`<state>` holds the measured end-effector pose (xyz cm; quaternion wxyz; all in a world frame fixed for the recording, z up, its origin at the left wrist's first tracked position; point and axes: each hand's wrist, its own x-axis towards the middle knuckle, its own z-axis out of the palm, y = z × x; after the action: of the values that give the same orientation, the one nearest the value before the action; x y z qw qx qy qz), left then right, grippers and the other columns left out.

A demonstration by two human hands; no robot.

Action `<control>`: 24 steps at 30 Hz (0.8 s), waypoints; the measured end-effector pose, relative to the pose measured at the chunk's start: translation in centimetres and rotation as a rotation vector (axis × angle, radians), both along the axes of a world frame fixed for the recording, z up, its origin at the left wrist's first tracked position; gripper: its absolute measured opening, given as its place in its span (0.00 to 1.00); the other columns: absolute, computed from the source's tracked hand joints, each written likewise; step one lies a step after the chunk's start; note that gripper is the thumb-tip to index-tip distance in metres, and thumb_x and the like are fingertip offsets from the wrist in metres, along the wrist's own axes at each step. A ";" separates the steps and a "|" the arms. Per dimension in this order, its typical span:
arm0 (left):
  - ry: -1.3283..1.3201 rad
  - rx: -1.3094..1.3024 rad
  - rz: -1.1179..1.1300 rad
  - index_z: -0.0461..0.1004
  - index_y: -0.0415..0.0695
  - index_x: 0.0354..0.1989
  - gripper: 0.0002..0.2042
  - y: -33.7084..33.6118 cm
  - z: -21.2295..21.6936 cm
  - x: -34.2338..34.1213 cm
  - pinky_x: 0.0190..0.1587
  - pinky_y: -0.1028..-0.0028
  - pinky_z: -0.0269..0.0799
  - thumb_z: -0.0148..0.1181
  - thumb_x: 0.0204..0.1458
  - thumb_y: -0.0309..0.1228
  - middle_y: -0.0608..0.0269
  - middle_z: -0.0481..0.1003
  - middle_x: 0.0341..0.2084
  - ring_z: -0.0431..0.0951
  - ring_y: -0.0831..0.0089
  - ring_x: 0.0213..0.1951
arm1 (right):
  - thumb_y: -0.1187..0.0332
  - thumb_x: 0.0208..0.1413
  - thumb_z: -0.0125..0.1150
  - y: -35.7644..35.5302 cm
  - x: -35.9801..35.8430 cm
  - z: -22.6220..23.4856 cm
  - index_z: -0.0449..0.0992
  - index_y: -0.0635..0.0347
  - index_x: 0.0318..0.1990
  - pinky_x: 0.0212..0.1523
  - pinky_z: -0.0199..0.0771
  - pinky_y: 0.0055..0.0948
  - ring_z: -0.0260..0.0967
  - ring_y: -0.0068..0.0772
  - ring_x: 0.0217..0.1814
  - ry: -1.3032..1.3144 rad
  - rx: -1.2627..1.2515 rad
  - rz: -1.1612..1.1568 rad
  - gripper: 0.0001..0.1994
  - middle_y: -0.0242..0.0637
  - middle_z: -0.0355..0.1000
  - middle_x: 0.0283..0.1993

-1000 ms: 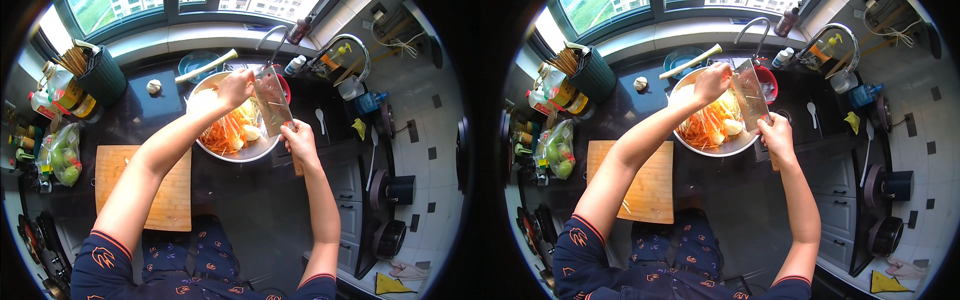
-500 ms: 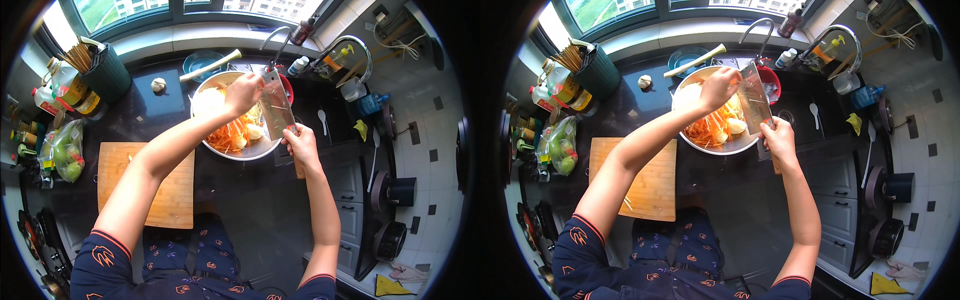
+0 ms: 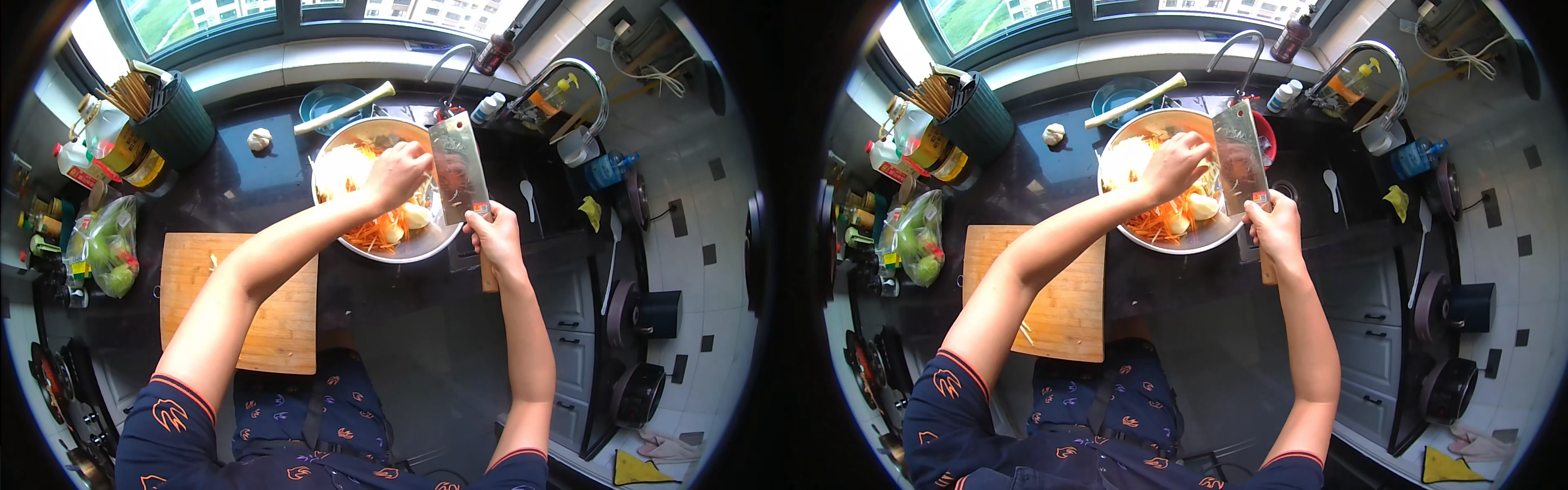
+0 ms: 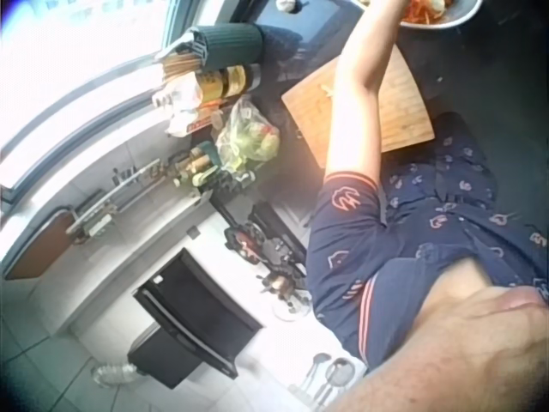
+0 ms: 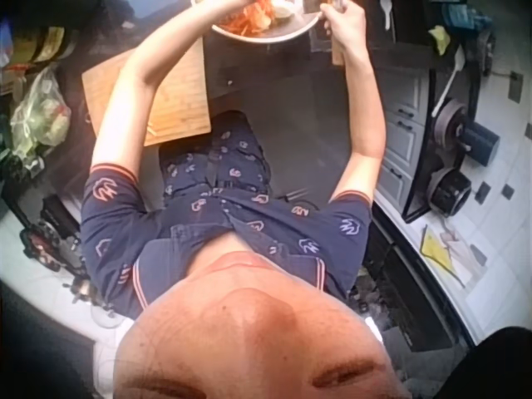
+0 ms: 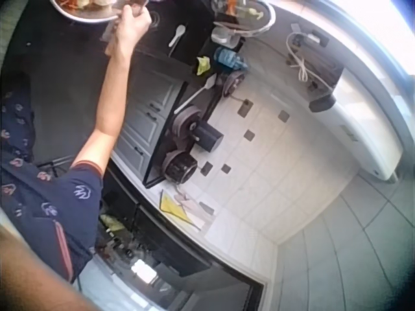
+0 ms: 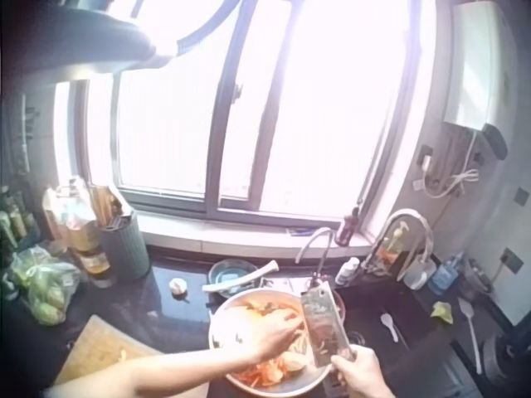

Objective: The person slices a white vegetable into thin strips on a wooden cutting board using a cleaver. After slicing, the person gathers the strips and transfers them into a metal bowl containing other prepared vegetables.

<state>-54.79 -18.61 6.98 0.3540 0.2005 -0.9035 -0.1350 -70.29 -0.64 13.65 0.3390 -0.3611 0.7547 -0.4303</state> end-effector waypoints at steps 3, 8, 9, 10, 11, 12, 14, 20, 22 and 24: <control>0.203 0.005 -0.230 0.75 0.47 0.40 0.11 2.4 2.0 -1.0 0.45 0.60 0.77 0.69 0.51 0.30 0.59 0.76 0.40 0.79 0.56 0.44 | 0.69 0.61 0.63 -0.3 0.4 -0.2 0.77 0.64 0.37 0.19 0.68 0.19 0.67 0.14 0.18 -0.046 -0.006 -0.006 0.07 0.31 0.76 0.25; -0.024 -0.064 -0.095 0.76 0.46 0.44 0.13 0.6 -0.6 0.8 0.51 0.62 0.76 0.69 0.50 0.31 0.58 0.76 0.44 0.78 0.58 0.49 | 0.70 0.62 0.63 -0.2 1.7 0.2 0.75 0.63 0.36 0.18 0.66 0.18 0.65 0.14 0.17 -0.045 -0.076 -0.029 0.06 0.30 0.75 0.25; 0.021 -0.052 -0.021 0.76 0.45 0.46 0.14 0.6 0.4 2.8 0.54 0.62 0.75 0.69 0.52 0.29 0.55 0.75 0.47 0.77 0.57 0.52 | 0.71 0.62 0.63 0.1 2.0 -0.1 0.75 0.63 0.36 0.18 0.65 0.18 0.65 0.14 0.17 -0.053 -0.099 -0.040 0.05 0.30 0.74 0.25; 0.051 0.059 0.027 0.76 0.44 0.47 0.13 0.3 0.9 4.8 0.55 0.61 0.75 0.68 0.54 0.28 0.54 0.75 0.50 0.77 0.57 0.53 | 0.71 0.62 0.62 0.7 2.6 0.0 0.75 0.62 0.37 0.17 0.64 0.18 0.64 0.14 0.17 -0.073 -0.127 -0.046 0.05 0.29 0.73 0.24; 0.110 0.102 0.057 0.77 0.44 0.47 0.12 0.3 2.2 7.5 0.54 0.61 0.75 0.67 0.55 0.28 0.54 0.76 0.50 0.77 0.57 0.53 | 0.71 0.63 0.62 1.4 3.7 0.6 0.74 0.62 0.37 0.17 0.63 0.18 0.63 0.14 0.16 -0.098 -0.155 -0.046 0.05 0.28 0.71 0.23; 0.164 0.142 0.095 0.77 0.43 0.46 0.11 0.4 3.3 10.7 0.54 0.61 0.75 0.66 0.56 0.28 0.54 0.76 0.51 0.77 0.56 0.53 | 0.71 0.63 0.62 2.1 5.0 0.7 0.74 0.61 0.37 0.17 0.63 0.17 0.62 0.14 0.16 -0.129 -0.181 -0.041 0.04 0.27 0.70 0.22; 0.190 0.094 0.230 0.78 0.43 0.44 0.08 0.0 3.6 17.3 0.50 0.63 0.77 0.64 0.58 0.28 0.55 0.78 0.45 0.80 0.59 0.47 | 0.71 0.64 0.62 3.7 7.7 0.4 0.72 0.59 0.39 0.16 0.60 0.17 0.60 0.13 0.15 -0.219 -0.213 -0.009 0.04 0.25 0.66 0.21; -0.155 0.483 0.510 0.78 0.40 0.44 0.06 1.5 -1.5 37.1 0.43 0.68 0.77 0.60 0.59 0.24 0.56 0.77 0.35 0.80 0.63 0.39 | 0.71 0.62 0.64 7.5 18.3 -2.7 0.72 0.58 0.38 0.17 0.63 0.18 0.63 0.14 0.17 -0.533 0.029 0.188 0.06 0.26 0.68 0.23; -0.178 0.480 0.484 0.78 0.41 0.42 0.06 2.9 -3.6 40.6 0.44 0.63 0.77 0.60 0.58 0.25 0.54 0.78 0.36 0.81 0.59 0.39 | 0.71 0.63 0.64 8.2 21.4 -4.9 0.72 0.59 0.38 0.17 0.63 0.18 0.63 0.14 0.18 -0.550 0.101 0.277 0.05 0.26 0.68 0.23; -0.187 0.469 0.390 0.78 0.42 0.44 0.07 4.1 -4.9 42.0 0.52 0.61 0.74 0.59 0.58 0.25 0.54 0.77 0.41 0.78 0.55 0.47 | 0.72 0.63 0.63 8.6 24.0 -5.9 0.73 0.60 0.39 0.17 0.63 0.18 0.63 0.14 0.18 -0.589 0.156 0.325 0.04 0.26 0.68 0.23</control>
<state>-12.80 -14.47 2.07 0.2328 0.4577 -0.8209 -0.2499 -46.25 7.94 7.73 0.6330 -0.3097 0.5877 -0.3975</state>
